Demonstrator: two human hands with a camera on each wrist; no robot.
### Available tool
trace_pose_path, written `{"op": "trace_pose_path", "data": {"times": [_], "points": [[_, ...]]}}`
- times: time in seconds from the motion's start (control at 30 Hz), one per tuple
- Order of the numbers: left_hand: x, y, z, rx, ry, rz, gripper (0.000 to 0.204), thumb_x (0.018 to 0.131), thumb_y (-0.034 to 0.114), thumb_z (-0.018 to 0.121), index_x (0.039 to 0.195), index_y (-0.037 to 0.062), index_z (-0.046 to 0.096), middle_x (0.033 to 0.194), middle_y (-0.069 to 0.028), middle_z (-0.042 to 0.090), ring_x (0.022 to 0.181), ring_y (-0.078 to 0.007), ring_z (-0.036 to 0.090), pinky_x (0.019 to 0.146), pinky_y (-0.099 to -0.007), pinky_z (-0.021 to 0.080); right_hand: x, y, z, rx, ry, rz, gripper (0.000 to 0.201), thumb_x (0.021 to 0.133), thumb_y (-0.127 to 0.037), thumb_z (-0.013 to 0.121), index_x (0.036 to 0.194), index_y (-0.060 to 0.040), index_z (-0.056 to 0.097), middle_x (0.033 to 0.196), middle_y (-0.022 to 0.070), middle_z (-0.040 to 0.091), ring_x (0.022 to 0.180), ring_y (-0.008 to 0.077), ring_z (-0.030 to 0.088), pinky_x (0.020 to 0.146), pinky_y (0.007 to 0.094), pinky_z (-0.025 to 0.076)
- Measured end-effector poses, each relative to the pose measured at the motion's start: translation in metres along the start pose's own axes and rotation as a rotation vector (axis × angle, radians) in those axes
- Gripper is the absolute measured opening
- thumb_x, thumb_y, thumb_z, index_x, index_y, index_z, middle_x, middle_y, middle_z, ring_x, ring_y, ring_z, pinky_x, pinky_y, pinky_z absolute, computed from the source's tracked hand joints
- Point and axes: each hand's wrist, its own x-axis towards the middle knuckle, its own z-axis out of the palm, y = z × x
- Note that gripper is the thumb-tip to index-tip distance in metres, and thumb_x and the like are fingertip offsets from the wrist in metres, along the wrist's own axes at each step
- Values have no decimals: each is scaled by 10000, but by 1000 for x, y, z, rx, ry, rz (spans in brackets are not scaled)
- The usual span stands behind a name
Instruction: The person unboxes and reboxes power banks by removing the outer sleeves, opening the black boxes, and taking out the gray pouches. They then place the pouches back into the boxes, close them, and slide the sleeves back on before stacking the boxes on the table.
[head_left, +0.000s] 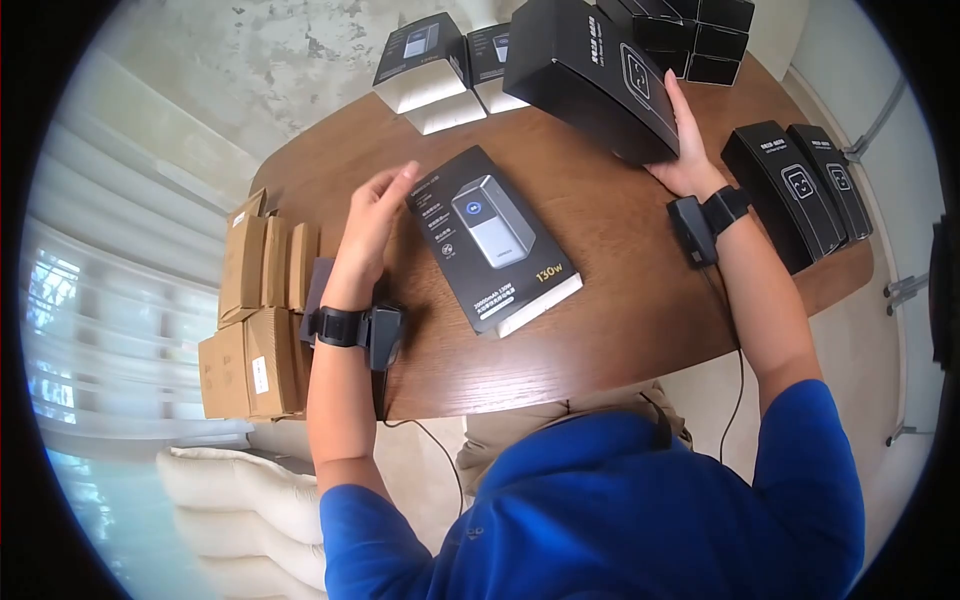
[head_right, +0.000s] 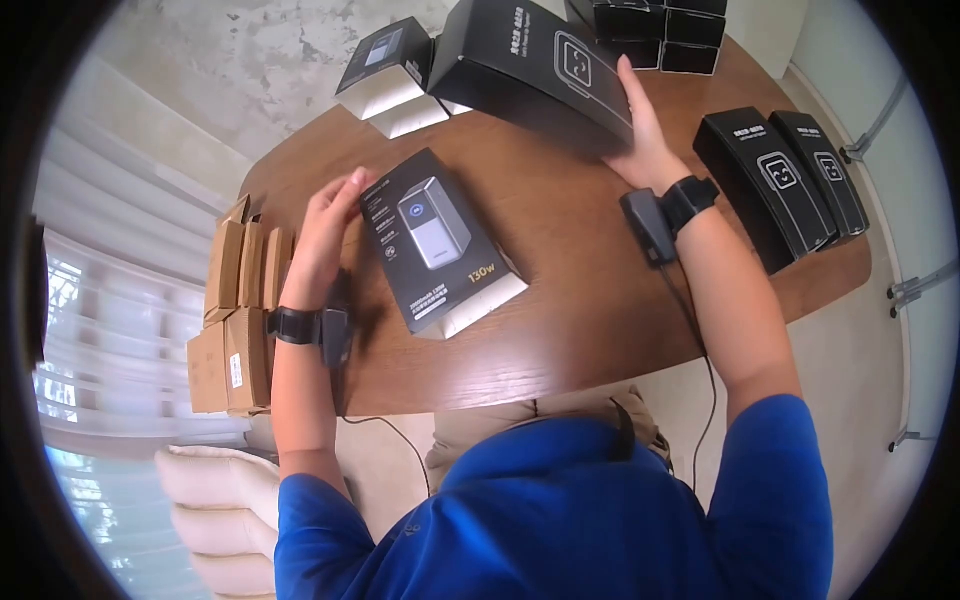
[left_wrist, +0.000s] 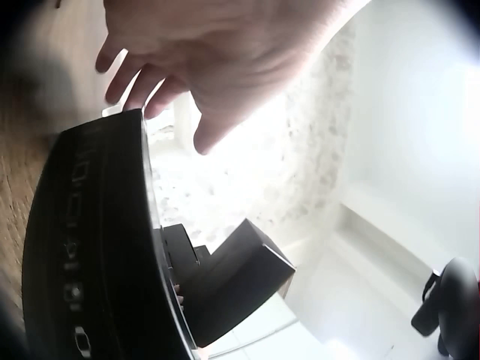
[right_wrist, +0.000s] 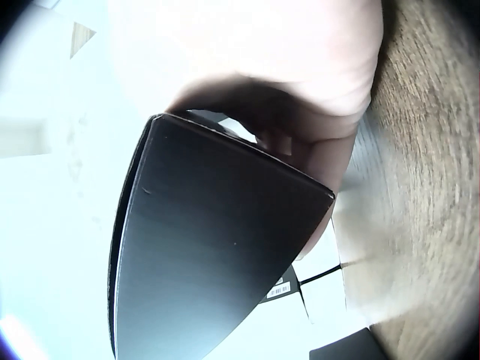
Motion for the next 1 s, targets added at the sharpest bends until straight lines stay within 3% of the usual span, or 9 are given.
{"op": "trace_pose_path", "data": {"times": [0.07,0.17,0.23,0.3,0.37,0.43,0.53,0.63,1.0], "points": [[1,-14,-3,-130,-339,-161,289,896,298,659,935,13,687,910,-35,671,855,-63,571,788,-228,434,-1,1,2,-3,30,24,606,895,-656,435,1217,-163,578,1145,28,617,1028,172,573,853,360,471],[0,-20,-10,-221,-364,-141,240,895,290,661,812,66,680,793,14,658,720,-27,543,697,-193,413,3,4,-1,-17,33,52,620,905,-647,425,1253,-154,563,1200,30,600,1083,173,541,929,342,424],[-1,-17,-15,-256,-272,-148,221,906,279,649,786,93,660,782,19,651,685,-39,552,659,-194,418,4,6,-3,-20,-1,48,624,906,-648,422,1257,-151,560,1204,31,597,1081,174,542,928,345,424],[1,-16,-17,-444,69,-120,206,919,268,629,829,87,668,789,13,661,696,-57,581,661,-208,443,-6,3,-3,67,-42,47,553,922,-609,434,1195,-153,585,1101,35,626,976,168,591,793,351,491],[4,-19,-24,-511,136,-117,205,930,263,612,883,71,666,837,-5,676,743,-82,614,682,-225,469,-24,2,-3,142,-67,141,508,929,-570,458,1190,-155,592,1060,35,632,913,170,594,748,330,481],[6,-23,-26,-647,259,-115,206,934,256,603,925,60,663,897,-22,684,798,-100,628,709,-240,485,-42,2,-1,137,-204,197,539,933,-586,433,1204,-144,579,1120,37,627,980,176,593,819,362,487],[6,-24,-26,-651,286,-116,220,935,268,602,963,58,661,940,-29,682,855,-118,629,771,-260,484,-44,9,13,48,-9,129,489,950,-507,473,1185,-92,577,1078,48,641,939,147,620,829,301,505],[5,-25,-26,-685,327,-90,244,940,286,593,993,56,655,966,-28,679,885,-122,627,808,-276,474,-41,12,9,-18,-45,101,437,956,-435,508,1167,-57,574,1053,51,645,915,116,634,837,242,507],[3,-18,-26,-716,313,-26,355,969,367,523,1099,50,614,1071,-45,660,972,-142,618,875,-302,457,-45,3,15,-164,31,67,407,950,-415,533,1173,-75,555,1063,22,616,957,76,583,839,221,471]]}}
